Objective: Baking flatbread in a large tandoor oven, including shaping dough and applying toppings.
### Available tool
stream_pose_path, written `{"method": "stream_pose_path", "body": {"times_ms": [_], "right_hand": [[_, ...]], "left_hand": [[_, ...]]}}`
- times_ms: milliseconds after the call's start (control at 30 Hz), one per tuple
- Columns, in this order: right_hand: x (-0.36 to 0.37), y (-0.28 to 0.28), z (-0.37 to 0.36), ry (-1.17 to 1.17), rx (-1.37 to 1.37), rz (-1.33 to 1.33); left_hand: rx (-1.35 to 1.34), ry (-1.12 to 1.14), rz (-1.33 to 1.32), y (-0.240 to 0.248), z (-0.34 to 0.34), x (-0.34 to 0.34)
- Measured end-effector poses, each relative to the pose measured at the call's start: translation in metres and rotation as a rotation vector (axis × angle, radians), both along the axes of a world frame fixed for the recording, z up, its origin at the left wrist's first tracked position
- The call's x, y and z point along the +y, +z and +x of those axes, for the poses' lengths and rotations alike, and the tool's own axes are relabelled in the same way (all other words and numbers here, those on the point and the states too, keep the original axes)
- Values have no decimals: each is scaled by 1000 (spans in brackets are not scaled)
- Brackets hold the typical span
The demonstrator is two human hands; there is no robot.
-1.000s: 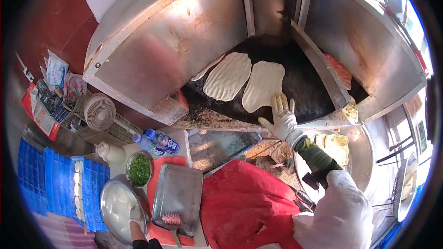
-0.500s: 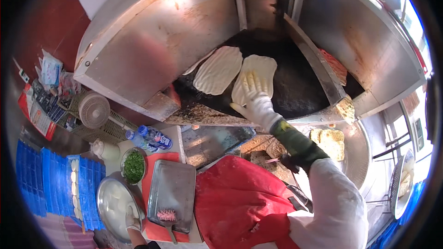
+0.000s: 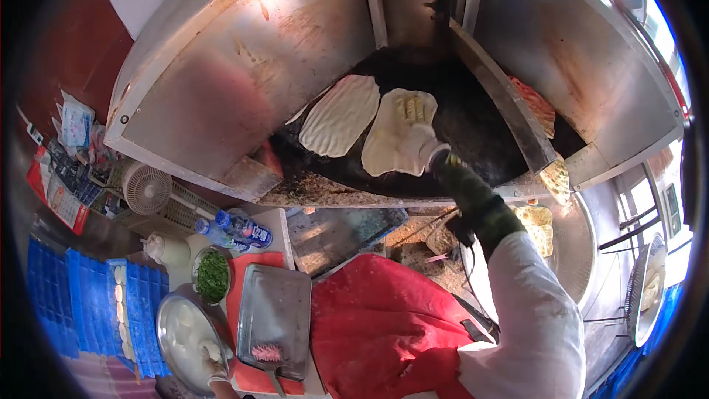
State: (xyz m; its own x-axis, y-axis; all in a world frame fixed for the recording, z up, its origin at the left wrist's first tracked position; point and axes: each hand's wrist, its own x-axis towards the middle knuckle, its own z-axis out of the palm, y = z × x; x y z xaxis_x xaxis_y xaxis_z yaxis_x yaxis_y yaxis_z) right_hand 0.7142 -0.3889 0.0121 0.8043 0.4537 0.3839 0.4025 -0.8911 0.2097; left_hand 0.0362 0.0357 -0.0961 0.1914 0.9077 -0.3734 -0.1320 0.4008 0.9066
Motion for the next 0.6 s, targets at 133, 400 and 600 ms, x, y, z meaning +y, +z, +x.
{"method": "stream_pose_path", "body": {"times_ms": [133, 400, 600], "right_hand": [[22, 26, 74, 41, 375, 290], [48, 7, 49, 172, 503, 287], [67, 2, -40, 315, 183, 740]], "left_hand": [[11, 84, 8, -11, -45, 20], [81, 72, -76, 3, -20, 7], [12, 41, 14, -7, -39, 19]]}}
